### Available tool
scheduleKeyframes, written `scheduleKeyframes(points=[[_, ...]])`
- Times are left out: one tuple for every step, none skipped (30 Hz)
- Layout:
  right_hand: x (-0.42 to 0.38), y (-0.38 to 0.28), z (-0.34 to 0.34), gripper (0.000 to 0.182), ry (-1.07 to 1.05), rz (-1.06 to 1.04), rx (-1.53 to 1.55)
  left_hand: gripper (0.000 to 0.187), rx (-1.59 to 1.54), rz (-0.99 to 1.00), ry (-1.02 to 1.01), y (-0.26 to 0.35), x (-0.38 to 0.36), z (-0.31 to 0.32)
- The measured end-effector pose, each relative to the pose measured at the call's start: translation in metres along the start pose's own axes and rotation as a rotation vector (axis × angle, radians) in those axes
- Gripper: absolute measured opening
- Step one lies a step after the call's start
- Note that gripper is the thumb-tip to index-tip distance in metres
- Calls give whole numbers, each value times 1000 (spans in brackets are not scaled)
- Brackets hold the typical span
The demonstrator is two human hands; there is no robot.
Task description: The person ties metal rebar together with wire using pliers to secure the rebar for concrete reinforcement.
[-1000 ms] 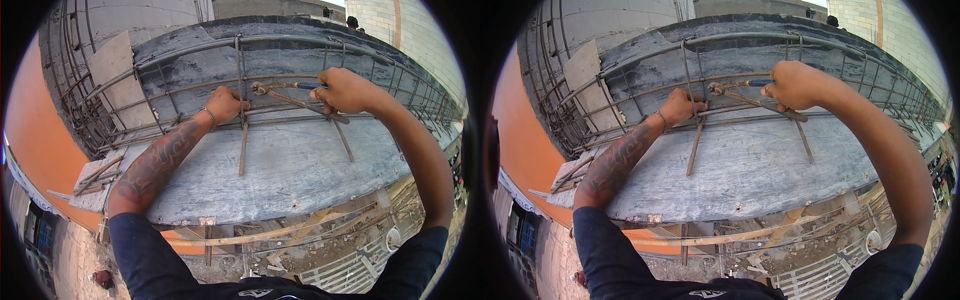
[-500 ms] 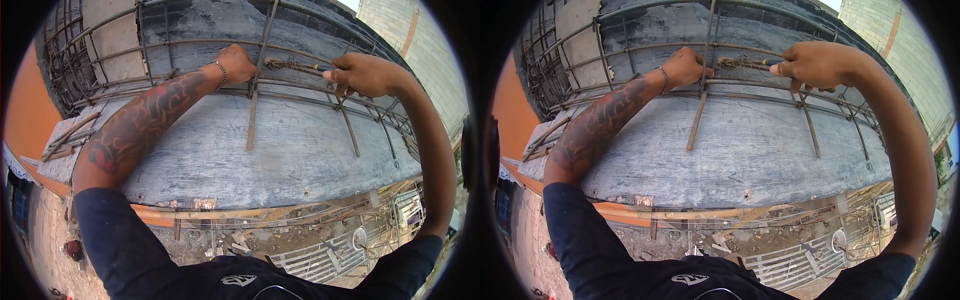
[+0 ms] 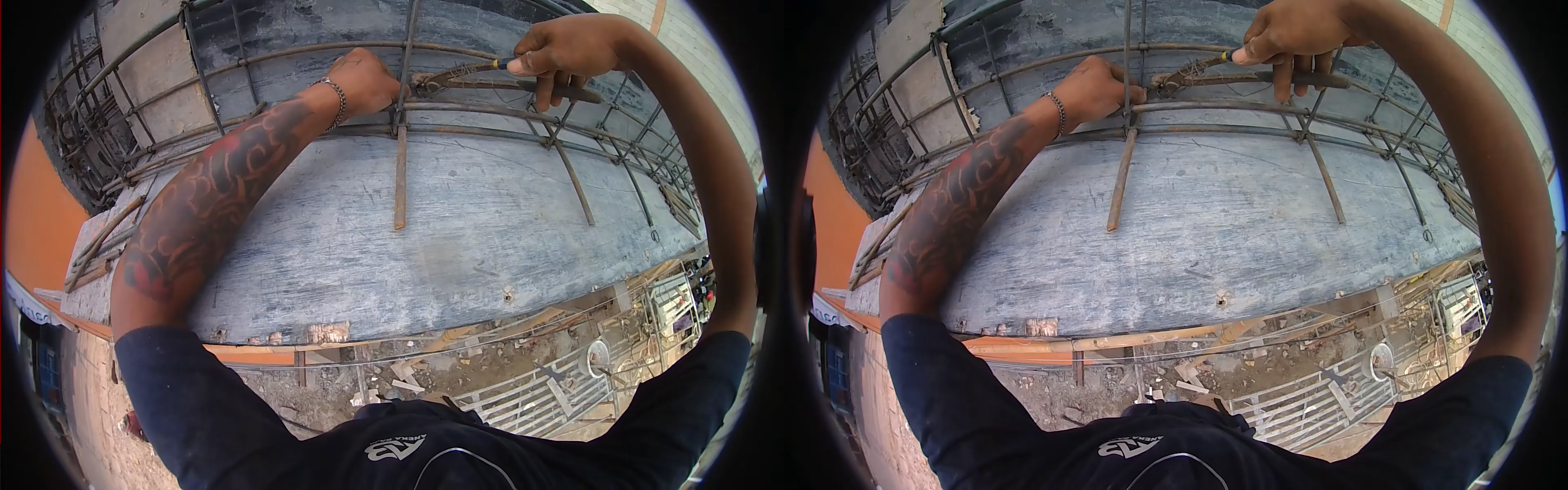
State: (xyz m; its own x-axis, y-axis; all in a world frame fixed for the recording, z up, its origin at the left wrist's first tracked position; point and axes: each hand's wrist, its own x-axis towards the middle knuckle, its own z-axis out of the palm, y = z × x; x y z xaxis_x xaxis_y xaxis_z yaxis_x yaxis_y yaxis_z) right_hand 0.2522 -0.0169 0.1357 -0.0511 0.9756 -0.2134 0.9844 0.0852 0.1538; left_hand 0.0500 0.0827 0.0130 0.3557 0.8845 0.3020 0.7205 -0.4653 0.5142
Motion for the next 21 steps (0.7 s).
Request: scheduleKeyframes(points=[[0,1,1,54,22,-23,23,30,18,-1,-7,1,-1,0],[-2,2,0,54,14,-21,36,30,23,-1,-22,2,-3,0],[-5,2,-4,48,-93,-25,134,31,20,4,-25,2,-4,-1],[-8,1,-10,43,-198,-29,231,31,16,10,-25,3,-5,-3],[-15,-1,-15,51,-247,-121,165,31,19,11,-32,4,-5,-4],[-10,4,-13,51,-251,-120,165,30,21,16,-27,5,-5,-4],[-2,9,-8,51,-242,-88,191,30,21,17,-23,4,-5,-3],[4,13,-5,51,-233,-58,216,30,17,9,-29,3,-4,-2],[7,16,-4,51,-243,-62,219,28,9,14,-2,2,-3,-1],[8,16,-2,52,-226,-43,209,27,2,17,20,1,-3,2],[8,14,0,54,-209,-23,202,27,3,7,4,-1,-4,4],[5,13,1,54,-220,-26,213,25,-2,39,31,-2,-4,5],[-4,4,2,54,-154,-21,114,23,-9,71,59,-1,-5,5],[-8,-2,1,55,-85,-15,13,23,-7,67,49,-2,-5,4],[-8,-1,1,56,-91,-27,-19,28,3,72,18,-2,-5,3],[-5,3,4,56,-95,-26,-7,34,15,80,-16,-4,-4,2],[1,8,7,56,-92,-15,24,34,18,80,-25,-4,-4,2],[4,10,9,55,-87,-5,51,34,2,75,-25,-5,-4,2],[2,6,10,52,-39,0,-21,34,-13,71,-24,-5,-4,2],[-1,2,11,52,-46,1,-18,34,-15,69,-31,-6,-5,2],[-6,-1,9,51,-58,-8,-12,33,-4,84,-35,-6,-5,3]])
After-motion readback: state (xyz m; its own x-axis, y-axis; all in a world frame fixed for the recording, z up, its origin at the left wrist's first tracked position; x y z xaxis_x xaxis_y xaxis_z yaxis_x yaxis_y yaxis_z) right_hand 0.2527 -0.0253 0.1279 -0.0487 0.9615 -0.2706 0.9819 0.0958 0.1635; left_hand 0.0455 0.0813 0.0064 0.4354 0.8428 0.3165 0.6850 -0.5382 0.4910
